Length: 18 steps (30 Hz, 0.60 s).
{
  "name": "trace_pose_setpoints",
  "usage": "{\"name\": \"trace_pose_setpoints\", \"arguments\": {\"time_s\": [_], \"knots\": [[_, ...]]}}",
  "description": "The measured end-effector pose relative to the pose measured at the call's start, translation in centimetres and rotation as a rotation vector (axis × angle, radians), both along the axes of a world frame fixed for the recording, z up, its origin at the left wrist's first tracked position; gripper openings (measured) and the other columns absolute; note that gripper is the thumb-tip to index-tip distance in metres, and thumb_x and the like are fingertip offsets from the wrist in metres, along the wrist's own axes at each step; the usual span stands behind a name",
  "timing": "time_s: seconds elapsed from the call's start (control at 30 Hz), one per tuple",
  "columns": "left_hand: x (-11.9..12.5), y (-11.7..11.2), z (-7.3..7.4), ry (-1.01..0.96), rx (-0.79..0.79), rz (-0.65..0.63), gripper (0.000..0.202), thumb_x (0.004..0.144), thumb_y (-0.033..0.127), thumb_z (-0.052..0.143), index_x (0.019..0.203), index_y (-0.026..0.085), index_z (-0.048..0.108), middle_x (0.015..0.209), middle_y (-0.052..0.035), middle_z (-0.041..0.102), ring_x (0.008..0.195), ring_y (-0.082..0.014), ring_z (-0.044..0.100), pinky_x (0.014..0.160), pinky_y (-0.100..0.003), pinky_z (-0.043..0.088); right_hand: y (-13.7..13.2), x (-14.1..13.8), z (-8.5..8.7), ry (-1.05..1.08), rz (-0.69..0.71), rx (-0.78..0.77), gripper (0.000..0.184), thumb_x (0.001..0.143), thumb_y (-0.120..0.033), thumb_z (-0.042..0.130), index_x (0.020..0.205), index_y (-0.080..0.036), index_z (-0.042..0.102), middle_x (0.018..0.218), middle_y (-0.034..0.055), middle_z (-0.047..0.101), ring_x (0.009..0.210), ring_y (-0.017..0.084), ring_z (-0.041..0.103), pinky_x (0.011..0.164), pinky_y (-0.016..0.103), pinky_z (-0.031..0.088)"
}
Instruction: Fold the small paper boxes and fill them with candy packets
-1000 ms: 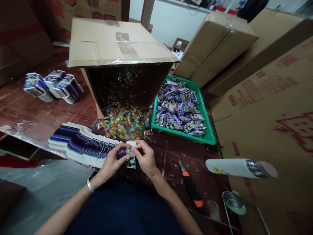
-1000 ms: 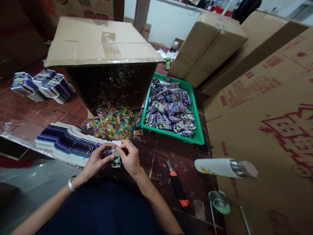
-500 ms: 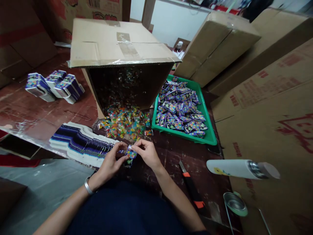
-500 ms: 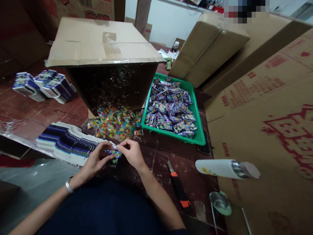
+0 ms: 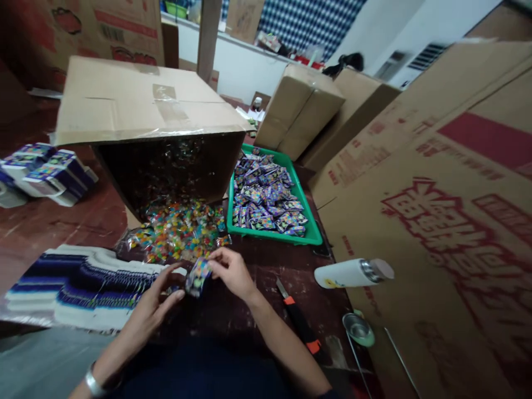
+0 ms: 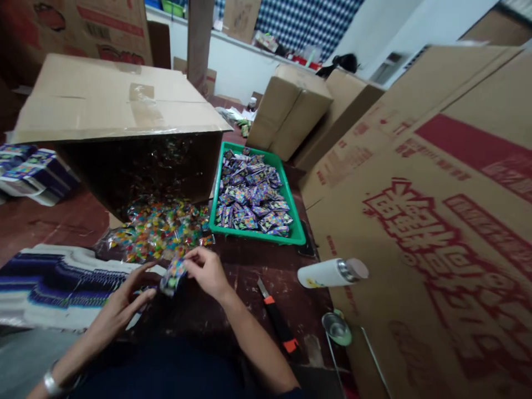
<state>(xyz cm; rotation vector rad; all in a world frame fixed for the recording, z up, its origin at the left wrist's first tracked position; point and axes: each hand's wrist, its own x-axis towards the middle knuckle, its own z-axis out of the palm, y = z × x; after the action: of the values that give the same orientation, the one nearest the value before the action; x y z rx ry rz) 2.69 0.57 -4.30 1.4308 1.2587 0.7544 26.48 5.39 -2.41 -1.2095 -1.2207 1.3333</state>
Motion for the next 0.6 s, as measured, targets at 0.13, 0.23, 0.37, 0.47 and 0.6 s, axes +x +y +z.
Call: {"name": "trace_pose_setpoints", "arguments": {"time_s": [0.13, 0.23, 0.37, 0.47, 0.6], "knots": [[-2.8, 0.5, -2.0, 0.46, 0.226, -0.024, 0.059, 0.085, 0.048, 0.065, 0.136, 0.022, 0.052, 0.117, -0.0127, 0.067, 0.114, -0.0351, 0.062, 0.097, -0.049, 0.051, 4.3, 5.3, 1.9, 0.105, -0.359, 0.116, 0.035, 0.086, -0.055, 0.066, 0.097, -0.022, 0.06, 0.086, -0.0009, 0.069, 0.07, 0.012, 0.069, 0.068, 0.024, 0.059], [-3.9, 0.2, -3.4, 0.691, 0.296, -0.069, 0.052, 0.085, 0.04, 0.063, 0.132, 0.019, 0.056, 0.114, -0.0135, 0.066, 0.112, -0.037, 0.06, 0.094, -0.048, 0.052, 5.8, 7.5, 3.3, 0.236, -0.43, 0.1, 0.046, 0.081, -0.056, 0.072, 0.109, -0.023, 0.057, 0.101, 0.0037, 0.072, 0.086, 0.017, 0.074, 0.074, 0.027, 0.061], [-3.6, -0.4, -3.2, 0.856, 0.281, -0.085, 0.055, 0.088, 0.036, 0.061, 0.138, 0.019, 0.05, 0.113, -0.0127, 0.063, 0.112, -0.0352, 0.059, 0.089, -0.043, 0.053, 4.5, 5.2, 1.5, 0.145, -0.172, -0.069, 0.046, 0.077, -0.051, 0.077, 0.106, -0.019, 0.063, 0.087, 0.0047, 0.073, 0.07, 0.017, 0.073, 0.061, 0.026, 0.059], [-2.9, -0.5, -2.0, 0.922, 0.226, -0.084, 0.061, 0.086, 0.033, 0.065, 0.142, 0.017, 0.045, 0.118, -0.0139, 0.061, 0.115, -0.0348, 0.056, 0.089, -0.041, 0.052, 2.4, 1.4, -1.6, -0.058, 0.041, -0.116, 0.035, 0.082, -0.049, 0.071, 0.096, -0.017, 0.067, 0.079, 0.0039, 0.072, 0.064, 0.016, 0.069, 0.058, 0.026, 0.057], [-2.8, -0.4, -1.4, 0.94, 0.21, -0.076, 0.06, 0.084, 0.03, 0.071, 0.137, 0.015, 0.048, 0.118, -0.0153, 0.06, 0.114, -0.0342, 0.055, 0.09, -0.042, 0.051, 0.3, -3.5, -3.8, -0.508, 0.259, 0.028, 0.02, 0.091, -0.03, 0.061, 0.103, -0.02, 0.073, 0.09, 0.0062, 0.073, 0.082, 0.021, 0.07, 0.074, 0.033, 0.055]]}}
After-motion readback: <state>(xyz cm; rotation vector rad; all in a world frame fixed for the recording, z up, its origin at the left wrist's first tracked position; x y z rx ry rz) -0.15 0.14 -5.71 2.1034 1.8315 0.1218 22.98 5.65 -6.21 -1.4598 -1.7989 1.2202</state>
